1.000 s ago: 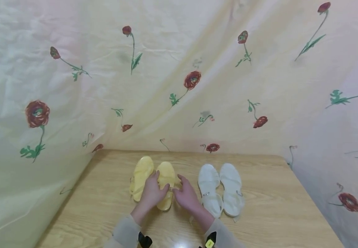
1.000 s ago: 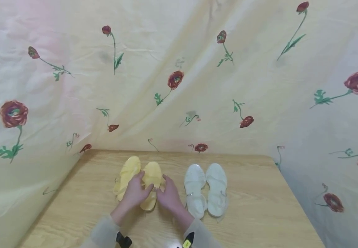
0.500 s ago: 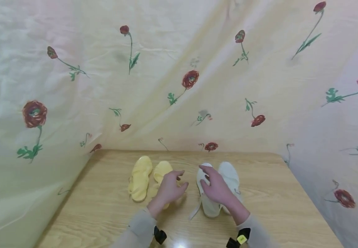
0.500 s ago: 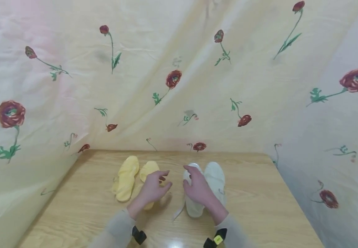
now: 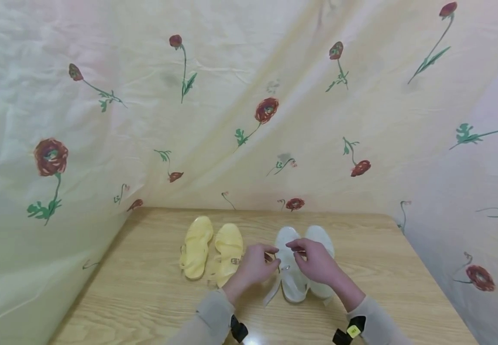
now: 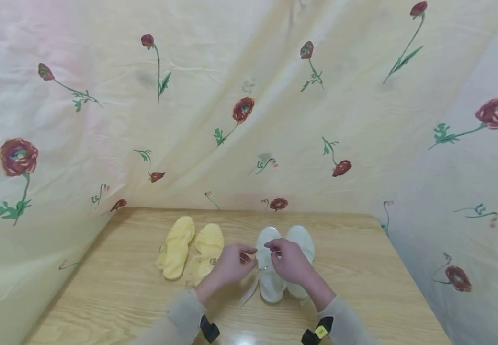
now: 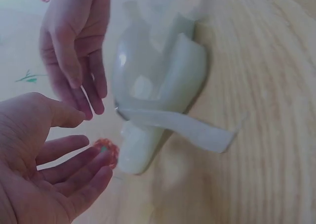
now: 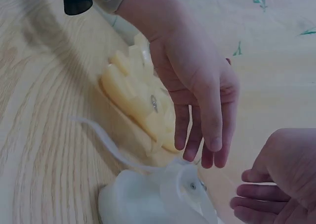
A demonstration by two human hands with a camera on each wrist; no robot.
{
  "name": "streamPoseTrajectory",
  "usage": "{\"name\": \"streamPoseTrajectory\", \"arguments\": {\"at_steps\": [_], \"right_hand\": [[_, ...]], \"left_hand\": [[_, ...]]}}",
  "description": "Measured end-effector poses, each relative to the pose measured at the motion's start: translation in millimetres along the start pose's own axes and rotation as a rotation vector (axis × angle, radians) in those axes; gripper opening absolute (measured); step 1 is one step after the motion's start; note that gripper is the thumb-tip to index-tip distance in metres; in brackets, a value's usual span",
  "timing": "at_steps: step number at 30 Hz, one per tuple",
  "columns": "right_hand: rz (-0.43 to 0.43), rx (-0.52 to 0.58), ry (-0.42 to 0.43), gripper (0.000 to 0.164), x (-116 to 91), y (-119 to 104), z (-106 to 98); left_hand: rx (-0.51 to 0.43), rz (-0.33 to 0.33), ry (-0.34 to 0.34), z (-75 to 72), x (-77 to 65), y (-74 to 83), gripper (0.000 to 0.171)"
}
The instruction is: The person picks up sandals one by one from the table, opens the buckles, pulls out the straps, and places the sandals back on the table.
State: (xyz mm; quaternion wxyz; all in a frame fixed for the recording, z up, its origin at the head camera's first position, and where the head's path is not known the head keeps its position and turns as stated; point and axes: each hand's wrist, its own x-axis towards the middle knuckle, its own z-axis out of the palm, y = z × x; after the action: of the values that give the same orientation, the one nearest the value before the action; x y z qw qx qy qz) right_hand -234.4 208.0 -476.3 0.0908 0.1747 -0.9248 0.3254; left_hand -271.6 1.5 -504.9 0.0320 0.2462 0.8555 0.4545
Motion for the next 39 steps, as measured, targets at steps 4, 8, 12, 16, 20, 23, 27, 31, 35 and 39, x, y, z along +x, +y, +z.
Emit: {"name": "streamPoseTrajectory", "arguments": {"at_steps": [4,8,12,16,20,23,27,31,35,39], "right_hand": [[-0.041,-0.042,-0.072,0.016,-0.1,3.0,-0.9],[-0.077,-0.07,-0.13,0.013,-0.8,4.8,-2.0],[-0.095,-0.068,-0.15,0.012,2.4,7.7,-0.4],[-0.115,-0.063,-0.214,0.012,12.7,12.3,-0.7],[-0.146,-0.042,-0.358,0.011,28.6,16.5,-3.3],[-0.127,-0.002,-0.49,0.01,41.0,19.9,-4.7],[-0.053,0.039,-0.643,0.011,54.4,23.9,-5.8],[-0.029,0.05,-0.734,0.012,62.3,28.0,-4.2],[-0.096,-0.005,-0.721,0.008,63.0,33.7,-1.4],[-0.186,-0.081,-0.64,0.01,58.1,39.0,1.7]], "left_hand": [[-0.008,-0.023,-0.034,6.0,-1.7,-1.3,0.027],[-0.04,-0.053,-0.082,9.9,-4.5,-2.5,0.022],[-0.092,-0.115,-0.126,13.9,-7.8,-5.3,0.02],[-0.132,-0.176,-0.108,16.2,-9.9,-9.9,0.02],[-0.179,-0.22,-0.074,16.8,-11.2,-13.8,0.016],[-0.198,-0.21,-0.04,18.0,-12.0,-15.3,0.012],[-0.223,-0.186,-0.009,20.8,-12.9,-14.0,0.009],[-0.259,-0.177,0.005,24.2,-14.1,-10.4,0.009],[-0.261,-0.158,0.015,28.3,-13.9,-7.6,0.009],[-0.253,-0.156,0.008,30.3,-13.2,-5.4,0.01]]}}
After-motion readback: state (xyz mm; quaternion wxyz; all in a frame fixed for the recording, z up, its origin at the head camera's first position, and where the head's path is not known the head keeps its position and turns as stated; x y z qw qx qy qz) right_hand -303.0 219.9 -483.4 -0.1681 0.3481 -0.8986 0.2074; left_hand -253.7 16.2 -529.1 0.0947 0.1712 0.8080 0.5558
